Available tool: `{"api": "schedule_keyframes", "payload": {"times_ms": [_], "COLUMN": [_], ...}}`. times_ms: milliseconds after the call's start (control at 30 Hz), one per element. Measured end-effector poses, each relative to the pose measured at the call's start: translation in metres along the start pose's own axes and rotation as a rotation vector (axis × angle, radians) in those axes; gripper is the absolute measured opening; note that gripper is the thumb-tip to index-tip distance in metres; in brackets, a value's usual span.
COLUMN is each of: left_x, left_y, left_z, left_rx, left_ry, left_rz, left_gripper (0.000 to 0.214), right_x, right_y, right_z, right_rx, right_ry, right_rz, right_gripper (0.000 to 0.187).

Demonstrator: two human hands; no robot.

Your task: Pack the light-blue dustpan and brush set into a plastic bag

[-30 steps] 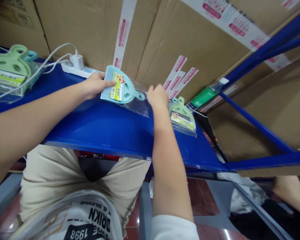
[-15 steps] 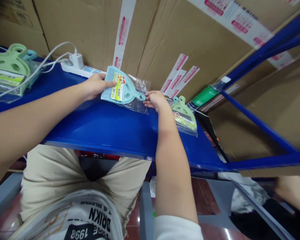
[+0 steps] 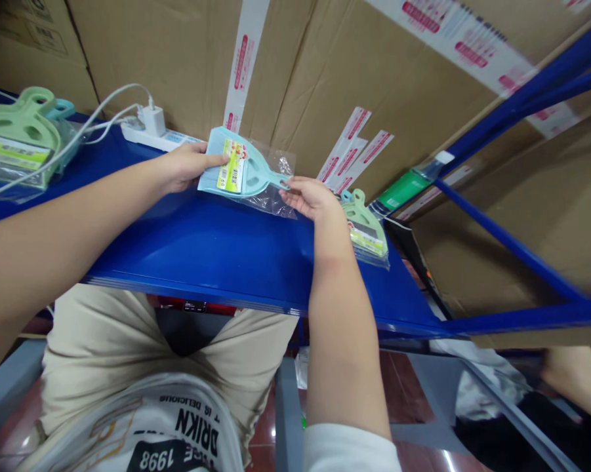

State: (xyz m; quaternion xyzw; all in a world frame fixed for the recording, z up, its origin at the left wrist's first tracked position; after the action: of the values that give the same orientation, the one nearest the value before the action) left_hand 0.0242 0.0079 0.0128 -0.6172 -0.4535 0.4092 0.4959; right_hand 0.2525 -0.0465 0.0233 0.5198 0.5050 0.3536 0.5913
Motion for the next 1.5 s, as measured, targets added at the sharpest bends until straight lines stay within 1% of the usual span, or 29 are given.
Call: {"api": "schedule_keyframes", "payload": {"times_ms": [133,300,500,633,767,900,1000,1100,1200,1333,1400,1500], "left_x": [0.001,0.005,0.013,0.015,0.017,0.021,0.029,0.035,0.03,0.014,0.009,0.01], "left_y": [-0.001,-0.001,-0.001,-0.002,-0.004,-0.006,-0.003,0.001,0.0,-0.009,-0.014,-0.018], "left_z": [0.003,0.009,0.013,0.014,0.017,0.022,0.028,0.033,0.03,0.023,0.024,0.03], "left_rx": [0.005,0.013,0.006,-0.042,-0.057,-0.06,-0.066,-0.054,-0.029,0.009,0.014,0.021], "left_ry": [-0.006,-0.033,-0.052,-0.065,-0.069,-0.078,-0.093,-0.095,-0.048,0.041,0.05,0.032], "left_rz": [0.024,0.011,-0.014,-0.012,-0.016,-0.022,-0.029,-0.037,-0.036,0.004,0.01,0.013], "left_gripper": [0.017,0.024,0.01,0.014,0.013,0.021,0.015,0.023,0.025,0.031,0.033,0.031], "right_x": [0.002,0.008,0.016,0.019,0.019,0.021,0.025,0.027,0.028,0.028,0.028,0.027], "right_y": [-0.002,-0.004,-0.006,-0.006,-0.006,-0.007,-0.007,-0.007,-0.007,-0.006,-0.006,-0.005], "right_z": [0.0,0.002,0.008,0.011,0.012,0.016,0.018,0.02,0.021,0.023,0.023,0.024], "right_rx": [0.048,0.058,0.051,0.049,0.099,0.124,0.113,0.081,0.083,0.102,0.062,0.042], "right_ry": [-0.006,0.008,0.0,-0.01,-0.022,-0.062,-0.044,-0.041,-0.06,-0.074,-0.068,-0.071], "right_rz": [-0.004,-0.004,0.007,0.003,-0.011,0.011,0.022,0.042,0.046,0.04,0.044,0.04], "right_gripper": [0.036,0.03,0.026,0.02,0.021,0.022,0.023,0.025,0.024,0.025,0.027,0.029]}}
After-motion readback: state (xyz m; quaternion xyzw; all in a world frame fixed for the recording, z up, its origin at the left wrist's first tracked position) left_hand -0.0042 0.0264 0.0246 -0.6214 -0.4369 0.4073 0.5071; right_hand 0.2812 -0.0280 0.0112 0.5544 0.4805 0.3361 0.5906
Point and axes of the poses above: each hand's wrist, its own x-axis towards the middle knuckle, its own z-axis out of the back of the hand, y = z × x, the point moved 4 cm from there along x, towards the middle knuckle, and after that the axes turned 5 degrees about y, right-handed, at the moved point
